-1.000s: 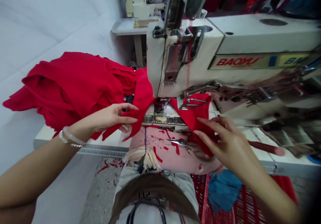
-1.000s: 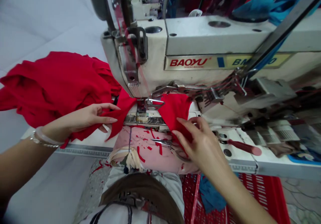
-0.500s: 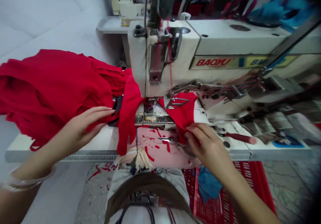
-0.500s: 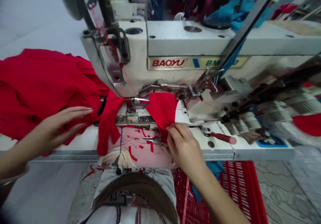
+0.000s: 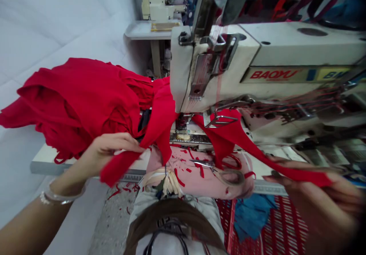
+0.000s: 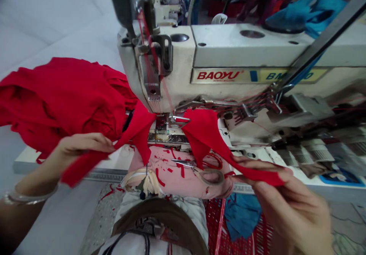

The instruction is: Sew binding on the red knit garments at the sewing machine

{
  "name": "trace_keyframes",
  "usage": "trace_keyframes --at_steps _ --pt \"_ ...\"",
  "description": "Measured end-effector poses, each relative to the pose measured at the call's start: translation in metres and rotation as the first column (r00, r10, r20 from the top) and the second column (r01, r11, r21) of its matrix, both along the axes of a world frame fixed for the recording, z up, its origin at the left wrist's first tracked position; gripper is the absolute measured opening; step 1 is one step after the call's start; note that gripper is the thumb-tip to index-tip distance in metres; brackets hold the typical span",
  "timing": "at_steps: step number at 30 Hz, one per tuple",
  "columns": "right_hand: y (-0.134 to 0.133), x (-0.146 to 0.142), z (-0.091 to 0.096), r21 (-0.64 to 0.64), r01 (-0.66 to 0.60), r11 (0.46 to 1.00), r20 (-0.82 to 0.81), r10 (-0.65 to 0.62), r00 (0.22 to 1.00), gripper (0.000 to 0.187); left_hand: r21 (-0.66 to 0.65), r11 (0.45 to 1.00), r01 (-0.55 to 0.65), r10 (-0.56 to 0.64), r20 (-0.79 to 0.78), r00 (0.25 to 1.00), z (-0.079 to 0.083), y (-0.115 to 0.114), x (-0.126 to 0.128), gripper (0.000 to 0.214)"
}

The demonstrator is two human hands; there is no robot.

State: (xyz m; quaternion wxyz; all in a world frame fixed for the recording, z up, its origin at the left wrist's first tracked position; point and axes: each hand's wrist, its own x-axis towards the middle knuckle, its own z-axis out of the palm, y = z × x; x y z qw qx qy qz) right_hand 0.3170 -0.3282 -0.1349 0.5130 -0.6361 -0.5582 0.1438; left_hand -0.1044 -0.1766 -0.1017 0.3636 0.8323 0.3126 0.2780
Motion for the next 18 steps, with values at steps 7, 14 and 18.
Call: trace_keyframes --at_steps 7,14,18 --pt "0.075 -0.078 0.001 0.201 -0.237 0.951 -0.100 0.260 0.960 0.017 -0.308 0.819 -0.483 0.570 0.352 0.742 0.027 0.022 0.053 0.040" --pt "0.103 -0.122 -0.022 0.161 -0.285 0.945 0.805 0.042 0.592 0.024 0.673 0.735 -0.082 0.224 -0.127 0.966 -0.044 0.002 0.124 0.030" --pt "0.099 -0.116 -0.023 0.168 -0.250 0.954 0.786 0.024 0.618 0.025 0.815 0.580 0.016 0.421 -0.316 0.850 -0.045 -0.003 0.112 0.025"
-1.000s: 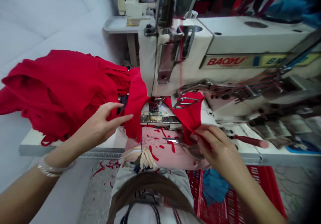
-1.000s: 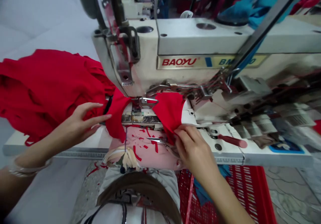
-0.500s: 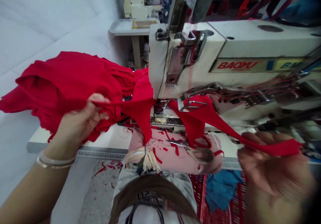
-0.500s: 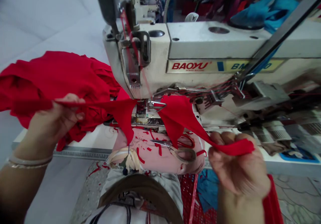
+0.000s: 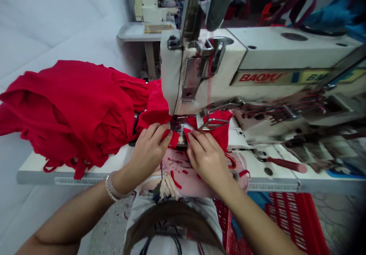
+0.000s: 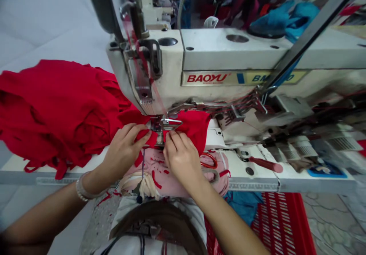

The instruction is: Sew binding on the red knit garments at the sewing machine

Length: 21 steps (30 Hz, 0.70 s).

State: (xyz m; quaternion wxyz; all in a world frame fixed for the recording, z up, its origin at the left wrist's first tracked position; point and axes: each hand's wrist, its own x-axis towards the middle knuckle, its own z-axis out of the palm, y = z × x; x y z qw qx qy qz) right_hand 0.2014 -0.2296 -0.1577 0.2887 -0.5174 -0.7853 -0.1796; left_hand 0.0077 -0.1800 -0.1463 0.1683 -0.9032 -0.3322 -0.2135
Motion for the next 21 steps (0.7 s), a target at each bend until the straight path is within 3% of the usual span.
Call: trace_keyframes --at_steps 3,8,12,16,21 --pt "0.001 -0.006 0.001 -0.026 -0.029 0.999 -0.137 0.026 0.990 0.027 -0.033 0.997 -0.075 0.069 -0.147 0.987 0.013 -0.008 -0.001 0.034" --pt "0.000 -0.016 -0.001 -0.029 -0.070 0.997 -0.213 0.062 0.975 0.030 -0.048 0.984 -0.173 0.159 -0.216 0.963 0.020 -0.017 0.005 0.044" --pt "0.000 -0.014 -0.001 -0.055 -0.082 0.995 -0.323 0.060 0.944 0.030 -0.027 0.992 -0.125 0.118 -0.175 0.977 0.016 -0.014 0.005 0.038" --pt "0.000 -0.015 -0.001 -0.050 -0.080 0.996 -0.193 0.069 0.979 0.032 -0.062 0.998 0.009 -0.017 -0.130 0.991 0.011 -0.011 0.005 0.035" --pt "-0.001 -0.019 -0.003 -0.060 -0.024 0.998 0.007 0.025 1.000 0.035 -0.063 0.998 0.002 -0.007 -0.086 0.996 0.007 -0.012 0.006 0.036"
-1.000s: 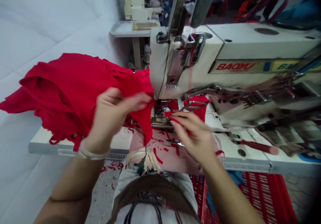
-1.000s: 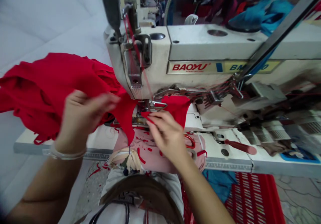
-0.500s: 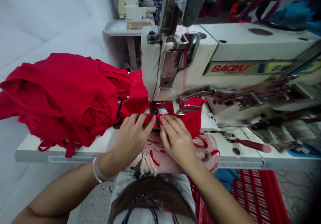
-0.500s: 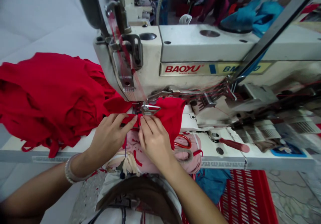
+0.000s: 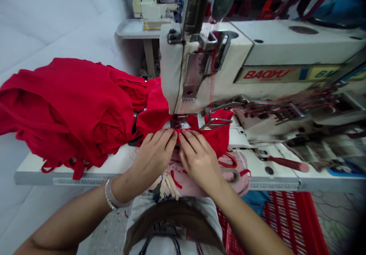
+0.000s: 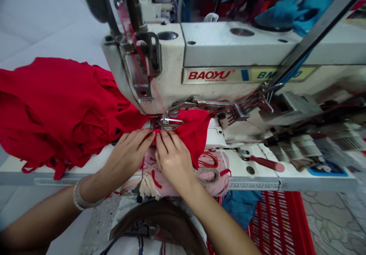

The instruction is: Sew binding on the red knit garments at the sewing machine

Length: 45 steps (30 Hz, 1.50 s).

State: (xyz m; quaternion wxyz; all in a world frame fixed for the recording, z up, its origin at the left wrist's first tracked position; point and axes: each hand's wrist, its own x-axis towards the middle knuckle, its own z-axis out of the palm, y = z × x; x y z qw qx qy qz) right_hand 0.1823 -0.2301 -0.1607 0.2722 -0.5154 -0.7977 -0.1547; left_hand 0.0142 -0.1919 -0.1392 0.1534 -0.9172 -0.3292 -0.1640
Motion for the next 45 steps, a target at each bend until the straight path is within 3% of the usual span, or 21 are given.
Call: trace_keyframes --at_steps 16,24,29,36,40,45 --pt "0.000 0.012 0.000 -0.016 -0.057 0.998 0.058 0.058 0.997 0.033 -0.052 0.998 0.045 -0.042 0.047 0.998 0.001 0.005 -0.003 0.035" --pt "0.006 0.009 0.001 -0.015 -0.009 1.000 0.049 0.010 0.999 0.034 -0.021 1.000 -0.010 0.011 0.020 1.000 -0.002 0.005 0.002 0.038" --pt "0.011 0.006 0.004 -0.060 0.029 0.998 0.025 -0.027 0.999 0.035 -0.008 1.000 0.022 -0.022 0.031 0.999 0.000 0.007 0.001 0.037" --pt "0.018 0.008 0.002 -0.117 -0.040 0.992 -0.163 0.020 0.986 0.031 -0.074 0.987 0.143 -0.137 0.077 0.988 0.003 0.016 -0.008 0.032" --pt "0.023 0.009 -0.001 -0.122 -0.058 0.991 -0.281 0.021 0.959 0.029 -0.128 0.979 0.156 -0.147 0.080 0.986 0.000 0.026 -0.010 0.035" --pt "0.027 0.011 -0.002 -0.133 -0.093 0.987 -0.315 0.047 0.948 0.029 -0.113 0.981 0.158 -0.150 0.073 0.986 -0.001 0.033 -0.012 0.036"
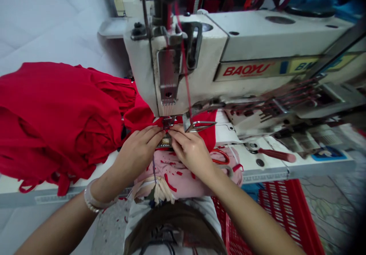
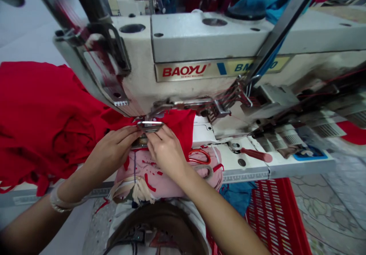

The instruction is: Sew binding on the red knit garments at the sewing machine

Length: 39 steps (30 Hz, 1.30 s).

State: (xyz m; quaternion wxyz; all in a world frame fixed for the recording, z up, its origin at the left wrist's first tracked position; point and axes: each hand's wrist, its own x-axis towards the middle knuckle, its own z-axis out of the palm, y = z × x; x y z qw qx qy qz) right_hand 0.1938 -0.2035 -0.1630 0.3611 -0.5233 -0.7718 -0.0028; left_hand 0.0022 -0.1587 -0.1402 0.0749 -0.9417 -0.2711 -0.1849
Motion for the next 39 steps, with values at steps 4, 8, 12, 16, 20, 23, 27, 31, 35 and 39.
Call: trace_keyframes --at_steps 4,8,12,16,20,23,27,31,35,39 --pt "0.000 0.004 0.000 -0.002 -0.032 0.999 -0.004 0.032 0.999 0.031 0.005 1.000 -0.002 0.002 0.008 1.000 0.000 0.001 -0.001 0.038" --pt "-0.001 0.005 0.001 -0.009 -0.025 1.000 0.038 0.025 0.999 0.034 0.004 1.000 0.004 -0.005 0.050 0.999 -0.003 0.001 -0.001 0.036" --pt "-0.003 0.003 0.002 -0.004 -0.015 1.000 0.174 0.016 0.985 0.037 0.002 1.000 -0.003 0.003 0.055 0.998 -0.006 -0.002 0.000 0.038" --pt "-0.003 -0.002 0.004 0.120 -0.068 0.990 0.375 0.018 0.927 0.033 0.007 1.000 0.001 -0.001 0.060 0.998 -0.005 -0.007 0.006 0.037" --pt "-0.019 0.007 0.005 0.185 -0.166 0.969 0.363 0.090 0.928 0.030 -0.143 0.980 -0.138 0.171 0.256 0.951 -0.007 -0.007 0.003 0.025" --pt "-0.044 0.028 0.000 0.239 -0.023 0.971 0.143 -0.012 0.990 0.022 -0.389 0.863 -0.321 0.485 0.468 0.739 -0.011 -0.004 -0.016 0.034" --pt "-0.066 0.052 -0.015 -0.166 0.349 0.922 -0.292 -0.384 0.876 0.019 -0.903 0.399 -0.159 0.736 0.212 0.644 -0.012 -0.002 -0.049 0.037" --pt "-0.072 0.067 -0.012 -0.501 -0.107 0.859 -0.728 -0.351 0.589 0.027 -0.887 0.439 -0.141 0.750 0.275 0.602 -0.003 -0.006 -0.072 0.032" --pt "-0.066 0.070 0.017 -0.120 0.314 0.942 -0.882 -0.247 0.402 0.015 -0.907 0.417 -0.063 0.869 0.378 0.318 0.011 -0.007 -0.088 0.025" --pt "-0.039 0.029 0.028 0.264 0.134 0.955 -0.130 -0.103 0.986 0.016 -0.847 0.465 0.258 0.839 0.514 0.177 0.031 0.001 -0.081 0.023"
